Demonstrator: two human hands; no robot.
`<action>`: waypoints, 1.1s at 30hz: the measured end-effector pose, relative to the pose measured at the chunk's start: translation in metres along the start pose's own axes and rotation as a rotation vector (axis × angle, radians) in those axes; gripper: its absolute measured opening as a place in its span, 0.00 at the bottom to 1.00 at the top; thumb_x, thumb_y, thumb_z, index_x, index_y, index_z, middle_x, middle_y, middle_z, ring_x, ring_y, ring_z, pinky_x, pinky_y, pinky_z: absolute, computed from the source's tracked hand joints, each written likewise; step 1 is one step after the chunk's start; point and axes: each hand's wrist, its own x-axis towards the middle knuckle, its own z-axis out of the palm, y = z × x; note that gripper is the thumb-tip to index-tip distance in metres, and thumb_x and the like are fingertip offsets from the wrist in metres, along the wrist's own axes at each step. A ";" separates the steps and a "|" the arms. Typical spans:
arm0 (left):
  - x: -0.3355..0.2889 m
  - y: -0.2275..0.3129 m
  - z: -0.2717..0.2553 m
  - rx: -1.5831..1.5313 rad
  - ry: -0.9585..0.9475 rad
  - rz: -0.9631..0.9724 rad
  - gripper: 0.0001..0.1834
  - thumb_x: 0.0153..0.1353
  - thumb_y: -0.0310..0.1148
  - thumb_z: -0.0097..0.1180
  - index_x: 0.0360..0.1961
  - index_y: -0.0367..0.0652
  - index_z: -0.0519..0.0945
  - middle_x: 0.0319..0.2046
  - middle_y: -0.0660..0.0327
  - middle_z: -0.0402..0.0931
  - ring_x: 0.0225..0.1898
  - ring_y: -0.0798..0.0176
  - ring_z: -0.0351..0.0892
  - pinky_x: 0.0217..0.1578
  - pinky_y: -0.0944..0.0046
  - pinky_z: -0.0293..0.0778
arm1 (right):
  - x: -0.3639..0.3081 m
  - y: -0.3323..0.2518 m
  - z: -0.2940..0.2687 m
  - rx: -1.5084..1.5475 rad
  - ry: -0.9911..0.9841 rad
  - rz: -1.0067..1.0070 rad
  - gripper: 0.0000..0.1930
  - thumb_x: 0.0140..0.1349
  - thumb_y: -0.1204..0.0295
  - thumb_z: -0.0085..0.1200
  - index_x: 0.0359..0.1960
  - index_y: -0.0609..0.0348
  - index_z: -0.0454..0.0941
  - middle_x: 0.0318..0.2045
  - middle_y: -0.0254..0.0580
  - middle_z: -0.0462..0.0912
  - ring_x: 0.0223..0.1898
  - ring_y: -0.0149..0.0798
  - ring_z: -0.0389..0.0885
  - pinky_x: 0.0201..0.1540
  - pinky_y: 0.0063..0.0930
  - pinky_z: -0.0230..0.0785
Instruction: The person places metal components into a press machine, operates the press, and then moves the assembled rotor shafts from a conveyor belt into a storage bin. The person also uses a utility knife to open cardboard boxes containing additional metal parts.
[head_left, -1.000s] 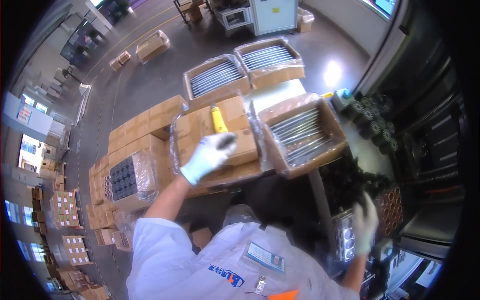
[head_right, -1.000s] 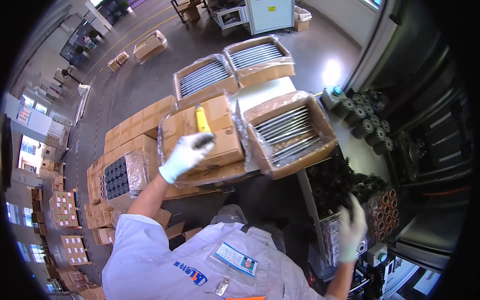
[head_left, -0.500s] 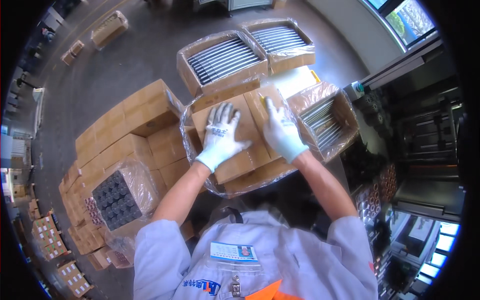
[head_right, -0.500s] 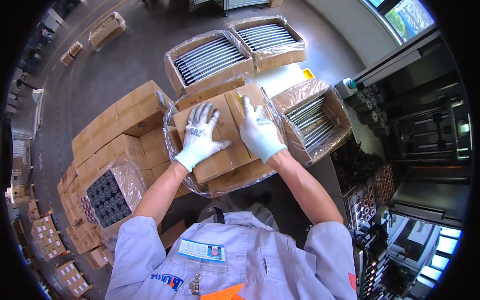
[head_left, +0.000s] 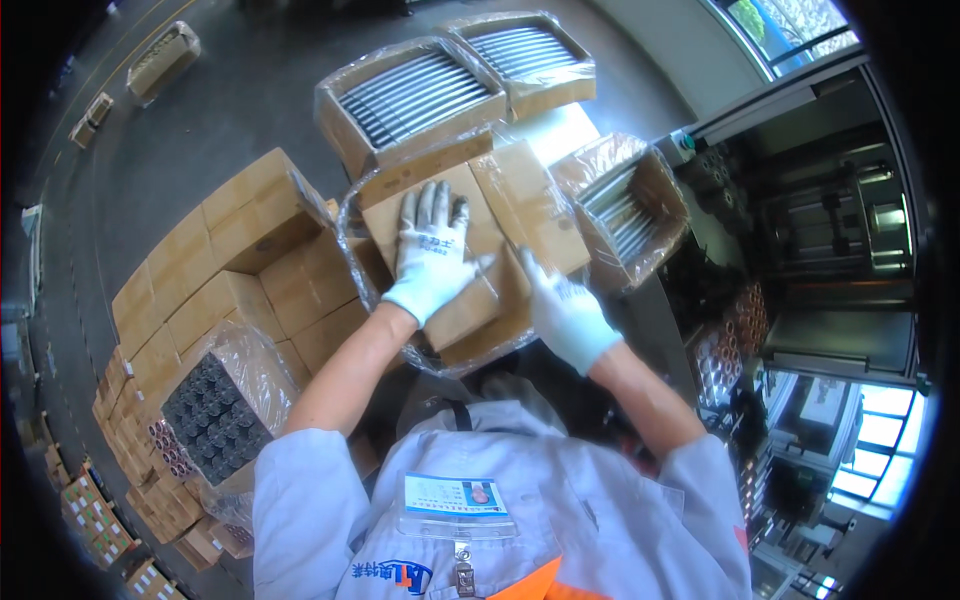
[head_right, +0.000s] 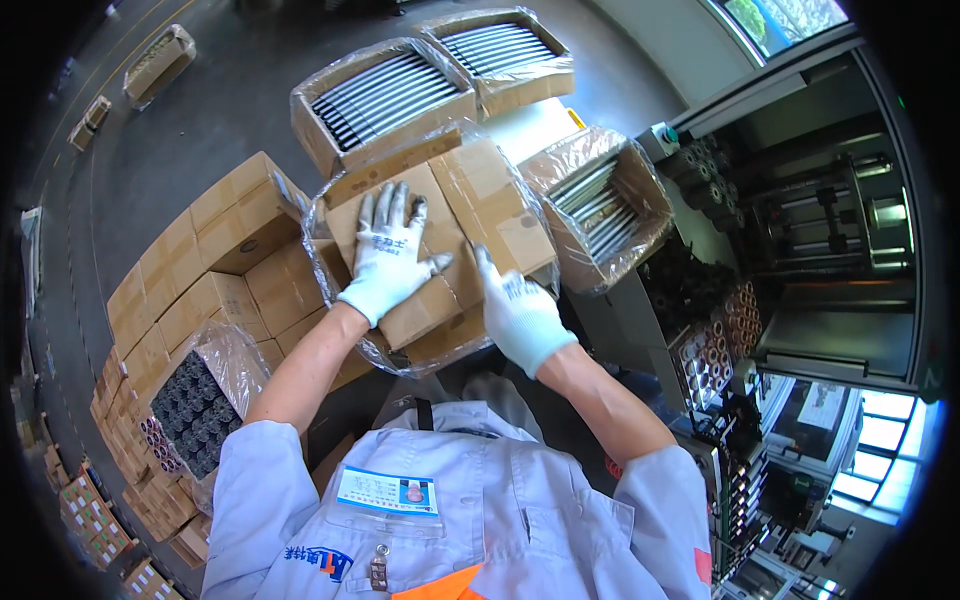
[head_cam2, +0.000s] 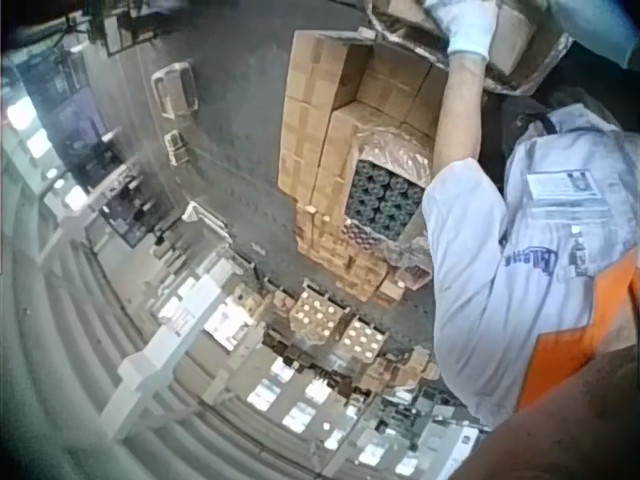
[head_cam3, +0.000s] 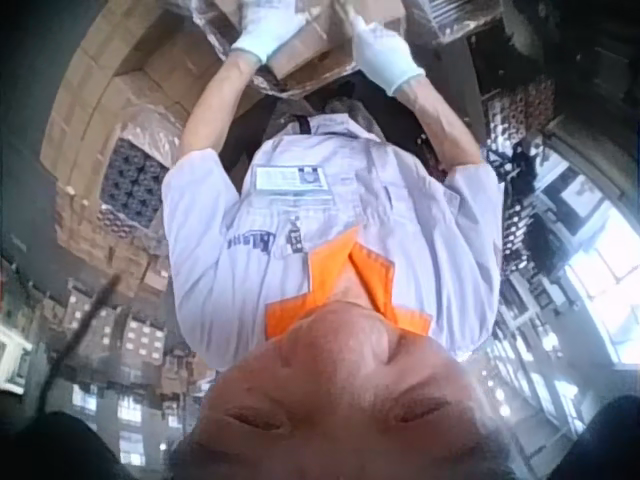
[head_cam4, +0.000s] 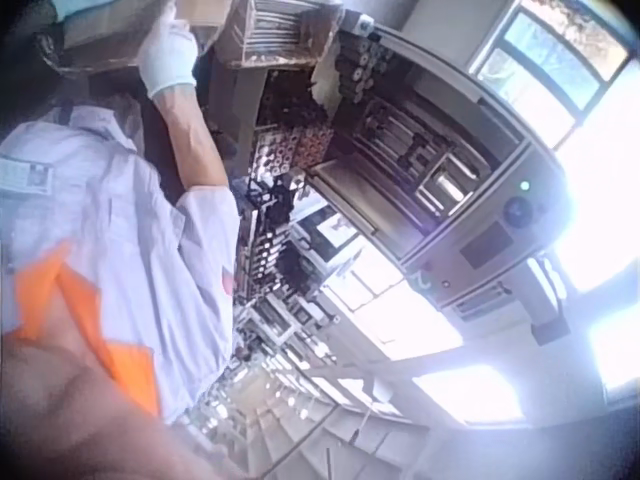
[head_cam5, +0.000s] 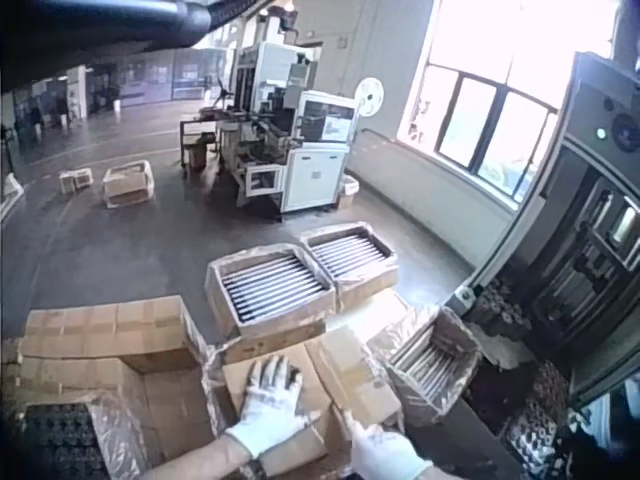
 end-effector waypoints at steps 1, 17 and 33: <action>-0.001 0.002 -0.006 0.040 -0.032 -0.003 0.49 0.60 0.67 0.50 0.72 0.41 0.64 0.74 0.44 0.53 0.77 0.45 0.43 0.74 0.40 0.30 | -0.022 -0.002 -0.009 -0.001 -0.077 -0.004 0.35 0.62 0.76 0.47 0.73 0.63 0.55 0.33 0.64 0.81 0.27 0.54 0.84 0.31 0.46 0.77; 0.002 0.012 0.011 0.002 0.063 0.181 0.34 0.65 0.50 0.56 0.64 0.35 0.72 0.70 0.39 0.59 0.73 0.39 0.53 0.73 0.44 0.47 | -0.047 0.020 -0.015 0.202 0.051 0.004 0.32 0.64 0.75 0.46 0.73 0.60 0.57 0.30 0.62 0.82 0.29 0.56 0.84 0.35 0.47 0.77; 0.003 0.012 0.018 -0.019 0.100 0.187 0.36 0.63 0.50 0.59 0.64 0.35 0.71 0.70 0.40 0.59 0.73 0.40 0.53 0.73 0.45 0.47 | 0.043 0.005 0.003 0.110 -0.017 0.052 0.31 0.64 0.75 0.44 0.70 0.66 0.60 0.37 0.63 0.85 0.39 0.56 0.86 0.44 0.46 0.77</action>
